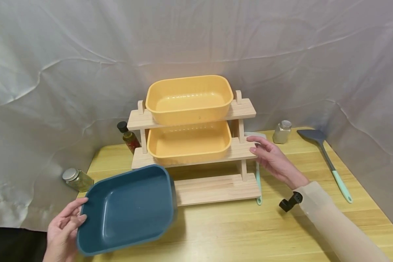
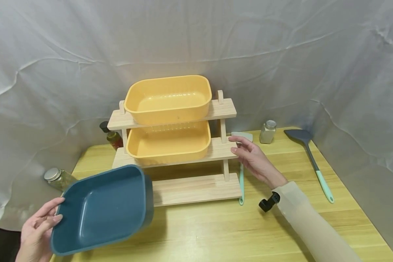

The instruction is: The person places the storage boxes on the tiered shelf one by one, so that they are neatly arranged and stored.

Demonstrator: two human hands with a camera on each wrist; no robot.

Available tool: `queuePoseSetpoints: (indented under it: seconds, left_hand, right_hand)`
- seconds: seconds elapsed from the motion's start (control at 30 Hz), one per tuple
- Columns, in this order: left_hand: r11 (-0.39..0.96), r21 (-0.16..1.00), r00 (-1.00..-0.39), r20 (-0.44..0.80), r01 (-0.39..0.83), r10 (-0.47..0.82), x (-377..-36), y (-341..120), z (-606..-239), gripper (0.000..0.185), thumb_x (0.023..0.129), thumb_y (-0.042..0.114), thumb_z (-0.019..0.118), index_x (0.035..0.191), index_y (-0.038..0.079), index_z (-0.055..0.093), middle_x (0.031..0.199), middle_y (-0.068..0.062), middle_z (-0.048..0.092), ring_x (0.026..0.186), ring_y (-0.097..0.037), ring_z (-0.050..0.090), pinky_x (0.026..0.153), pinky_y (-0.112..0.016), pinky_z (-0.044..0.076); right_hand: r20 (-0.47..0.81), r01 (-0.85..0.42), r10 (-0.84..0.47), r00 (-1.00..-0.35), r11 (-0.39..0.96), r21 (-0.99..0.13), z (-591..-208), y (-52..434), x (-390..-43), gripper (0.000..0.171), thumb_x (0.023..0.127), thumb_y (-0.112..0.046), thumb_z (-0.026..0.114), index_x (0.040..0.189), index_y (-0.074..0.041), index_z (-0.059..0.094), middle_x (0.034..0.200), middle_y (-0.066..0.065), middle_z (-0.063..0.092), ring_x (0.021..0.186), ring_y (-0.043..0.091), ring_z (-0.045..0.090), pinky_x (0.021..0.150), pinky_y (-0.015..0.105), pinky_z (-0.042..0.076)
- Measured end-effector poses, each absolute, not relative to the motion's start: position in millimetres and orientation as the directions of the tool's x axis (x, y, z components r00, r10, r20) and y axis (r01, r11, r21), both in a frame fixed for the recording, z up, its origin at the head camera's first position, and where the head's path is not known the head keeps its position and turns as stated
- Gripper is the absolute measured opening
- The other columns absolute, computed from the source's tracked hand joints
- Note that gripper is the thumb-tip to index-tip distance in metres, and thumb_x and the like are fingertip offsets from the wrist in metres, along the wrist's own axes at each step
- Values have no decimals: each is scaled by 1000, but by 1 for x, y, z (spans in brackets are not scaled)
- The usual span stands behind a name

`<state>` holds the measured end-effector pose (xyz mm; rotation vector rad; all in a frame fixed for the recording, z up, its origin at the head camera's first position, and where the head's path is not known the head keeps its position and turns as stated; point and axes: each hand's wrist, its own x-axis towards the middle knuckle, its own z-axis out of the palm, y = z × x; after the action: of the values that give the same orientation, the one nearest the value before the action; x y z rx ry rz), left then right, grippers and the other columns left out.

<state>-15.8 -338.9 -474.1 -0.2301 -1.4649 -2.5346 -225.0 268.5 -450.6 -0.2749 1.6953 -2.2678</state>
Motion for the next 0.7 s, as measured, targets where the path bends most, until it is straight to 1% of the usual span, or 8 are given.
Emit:
queuePoseSetpoints:
  seconds: [0.13,0.27,0.43,0.5,0.63,0.7]
  left_hand:
    - [-433,866,-968,229,249,-99,-23,-320,-474,52,100,-27,35,138,-10,66,105,-9,69,92,-15,68,74,-27,62]
    - [-371,898,-972,213,235,-100,-31,-303,-474,49,100,-26,40,137,-9,68,100,-2,63,88,-10,60,71,-22,57]
    - [-342,916,-977,205,212,-56,-41,-286,-475,47,100,-27,44,136,-9,68,98,3,60,89,-7,56,73,-19,53]
    - [-340,916,-976,216,214,-32,-44,-281,-476,47,99,-28,44,136,-10,68,97,4,58,89,-7,54,75,-18,51]
    - [-315,928,-978,206,200,-16,-49,-267,-475,46,98,-27,46,135,-10,69,95,5,56,87,-7,52,74,-18,49]
    - [-309,932,-980,197,188,-4,-52,-259,-475,46,98,-26,47,134,-9,70,93,6,56,84,-6,51,66,-19,44]
  right_hand:
    - [-26,122,-347,-938,-258,-959,-450,269,-225,35,112,-3,61,145,-13,60,125,6,49,103,11,61,87,24,57]
    - [-43,129,-342,-939,-234,-964,-449,268,-225,36,112,-6,62,147,-14,60,126,6,46,102,10,58,86,24,56]
    - [-66,143,-331,-941,-214,-966,-449,268,-226,36,112,-6,62,147,-15,61,127,5,43,99,9,56,83,23,54]
    - [-69,146,-334,-940,-213,-966,-449,268,-227,36,112,-6,62,147,-15,61,127,6,44,100,10,57,84,23,55]
    - [-65,145,-340,-938,-215,-966,-449,268,-226,36,112,-5,61,147,-14,60,125,6,47,101,11,60,87,24,56]
    - [-64,143,-335,-940,-216,-966,-449,269,-226,36,112,-5,61,147,-14,60,124,6,48,102,11,60,88,25,57]
